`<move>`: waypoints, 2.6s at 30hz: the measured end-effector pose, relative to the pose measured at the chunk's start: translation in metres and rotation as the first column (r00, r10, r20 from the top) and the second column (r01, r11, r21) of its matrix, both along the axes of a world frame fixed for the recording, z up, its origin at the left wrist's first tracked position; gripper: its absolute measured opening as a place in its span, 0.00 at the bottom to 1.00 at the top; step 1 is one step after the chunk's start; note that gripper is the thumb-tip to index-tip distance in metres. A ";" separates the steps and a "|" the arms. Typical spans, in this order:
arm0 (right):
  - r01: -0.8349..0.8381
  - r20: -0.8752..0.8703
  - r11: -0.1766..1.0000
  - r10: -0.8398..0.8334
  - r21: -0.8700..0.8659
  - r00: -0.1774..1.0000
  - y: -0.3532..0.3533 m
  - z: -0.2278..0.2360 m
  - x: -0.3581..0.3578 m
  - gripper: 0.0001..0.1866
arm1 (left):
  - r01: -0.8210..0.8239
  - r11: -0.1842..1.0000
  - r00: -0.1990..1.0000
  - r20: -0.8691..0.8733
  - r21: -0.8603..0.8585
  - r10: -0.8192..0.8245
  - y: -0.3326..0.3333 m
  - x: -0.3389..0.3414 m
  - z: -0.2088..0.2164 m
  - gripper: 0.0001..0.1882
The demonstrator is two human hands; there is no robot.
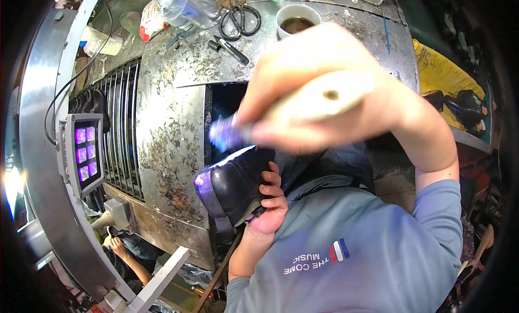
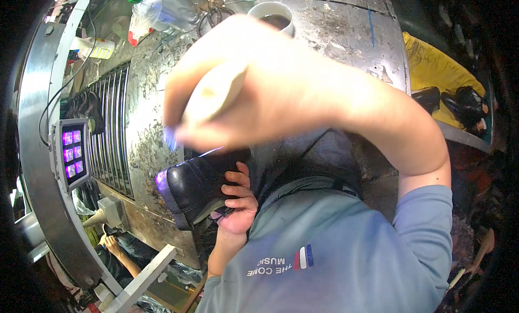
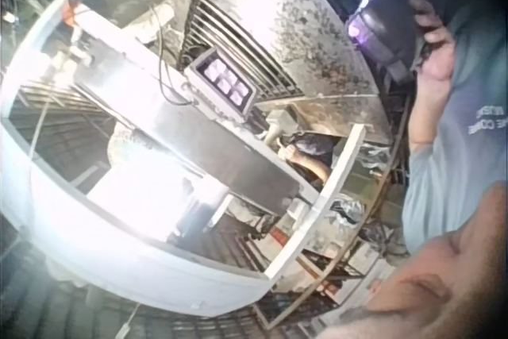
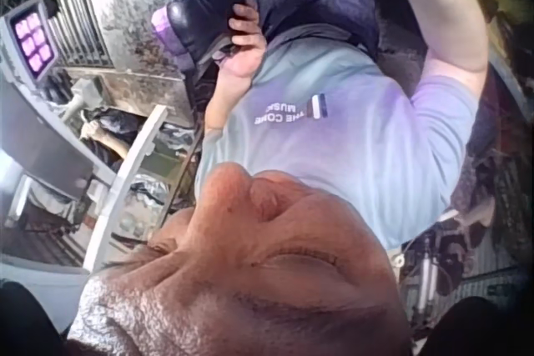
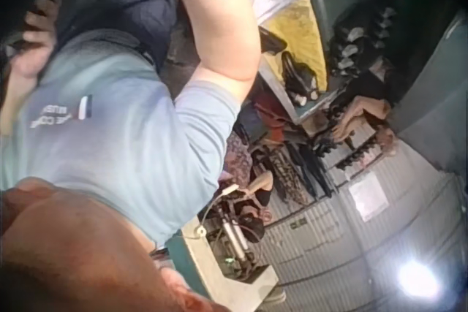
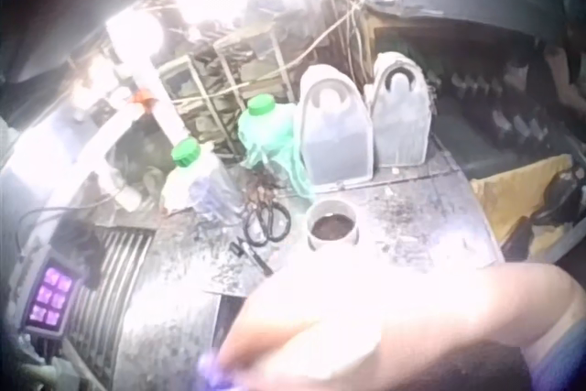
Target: The person paints the sole of a black shoe with a purple substance using a small brush. They repeatedly dip the brush into a small container of the substance and apply it to the shoe's sole, focusing on the edges and surface. The person handles the shoe with their left hand while painting with their right hand.
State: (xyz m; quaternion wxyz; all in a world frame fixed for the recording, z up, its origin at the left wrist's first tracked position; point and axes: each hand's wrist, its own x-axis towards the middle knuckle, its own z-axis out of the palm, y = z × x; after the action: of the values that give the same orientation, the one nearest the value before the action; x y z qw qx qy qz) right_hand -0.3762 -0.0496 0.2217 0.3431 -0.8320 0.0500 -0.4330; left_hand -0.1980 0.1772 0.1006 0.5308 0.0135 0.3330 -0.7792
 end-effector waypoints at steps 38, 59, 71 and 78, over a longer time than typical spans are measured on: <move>-0.412 0.185 0.885 0.378 0.215 0.907 0.034 -0.009 0.032 0.05 | -0.063 0.936 0.919 -0.387 -0.346 -0.081 -0.003 -0.033 -0.016 0.16; -0.389 0.151 0.854 0.359 0.346 0.921 0.040 -0.017 0.026 0.07 | -0.031 0.900 0.923 -0.357 -0.434 -0.140 -0.024 -0.042 0.008 0.15; -0.407 0.115 0.835 0.394 0.371 0.912 0.038 -0.028 0.019 0.08 | -0.092 0.874 0.888 -0.437 -0.477 -0.145 -0.016 -0.038 0.000 0.12; -0.427 0.100 0.822 0.422 0.377 0.901 0.031 -0.030 0.018 0.08 | -0.168 0.832 0.814 -0.550 -0.529 -0.185 -0.014 -0.042 -0.014 0.23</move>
State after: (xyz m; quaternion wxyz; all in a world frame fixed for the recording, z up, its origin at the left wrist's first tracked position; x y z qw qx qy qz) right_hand -0.3578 -0.0183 0.1918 0.5897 -0.7344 -0.0530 -0.3318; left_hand -0.2399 0.1631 0.0869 0.3803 -0.3773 0.2378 -0.8102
